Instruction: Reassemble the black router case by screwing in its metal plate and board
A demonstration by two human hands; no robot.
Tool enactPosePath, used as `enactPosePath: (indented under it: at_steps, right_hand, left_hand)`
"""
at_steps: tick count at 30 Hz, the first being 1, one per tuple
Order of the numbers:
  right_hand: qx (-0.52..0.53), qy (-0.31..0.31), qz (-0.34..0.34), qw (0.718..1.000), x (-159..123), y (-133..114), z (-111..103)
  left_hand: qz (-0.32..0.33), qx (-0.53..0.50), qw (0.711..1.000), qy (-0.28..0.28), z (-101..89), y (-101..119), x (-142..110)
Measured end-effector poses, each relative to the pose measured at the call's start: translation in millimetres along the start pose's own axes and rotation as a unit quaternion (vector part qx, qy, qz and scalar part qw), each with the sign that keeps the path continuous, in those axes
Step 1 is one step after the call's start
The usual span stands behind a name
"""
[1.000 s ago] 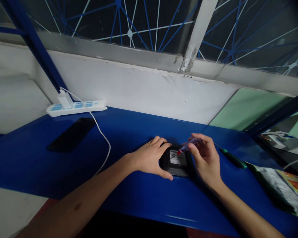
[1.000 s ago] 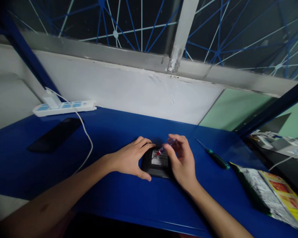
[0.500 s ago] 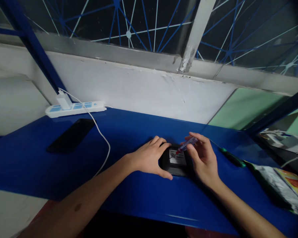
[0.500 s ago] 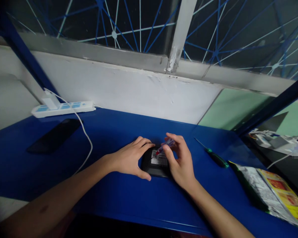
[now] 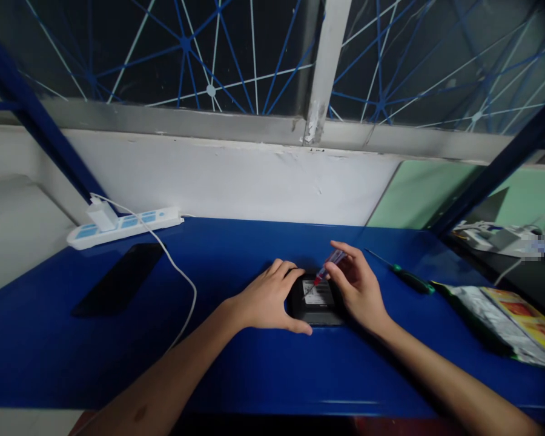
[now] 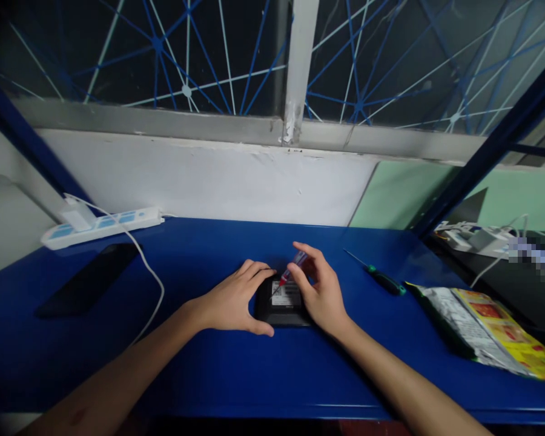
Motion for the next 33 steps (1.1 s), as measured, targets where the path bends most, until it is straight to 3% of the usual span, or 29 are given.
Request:
enactPosePath:
  at_steps: [5,11,15,19,26,33]
  right_hand:
    - [0.006,0.058,0.018,0.998,9,8,-12]
    - [0.041,0.109,0.042,0.992,31,35,-32]
    - [-0.081,0.057,0.047,0.994,41,47,-33]
    - [-0.239,0.001,0.026,0.971,45,48,-28]
    - [-0.366,-0.095,0.048,0.925,39,60,-7]
    - [-0.445,-0.116,0.077,0.885,31,63,0]
  left_hand:
    - [-0.015,-0.01,1.0,-0.009,-1.1,-4,0]
    - [-0.011,-0.022,1.0,-0.009,-6.4,-9,0]
    - [-0.004,-0.023,1.0,0.0,-12.0,-15,-2]
    - [-0.006,-0.016,1.0,0.007,-16.3,-20,-3]
    - [-0.034,-0.013,0.999,0.001,-16.4,-20,-3]
    - [-0.058,0.0,0.998,-0.014,-9.3,-21,-5]
Point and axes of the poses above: each hand's wrist, its own x-axis towards the middle knuckle, its own z-axis out of the palm, y = z × x, the point moved 10 cm from there along x, towards the middle knuckle, and after that the axes turned 15 degrees about -x, right-handed, at the moved point
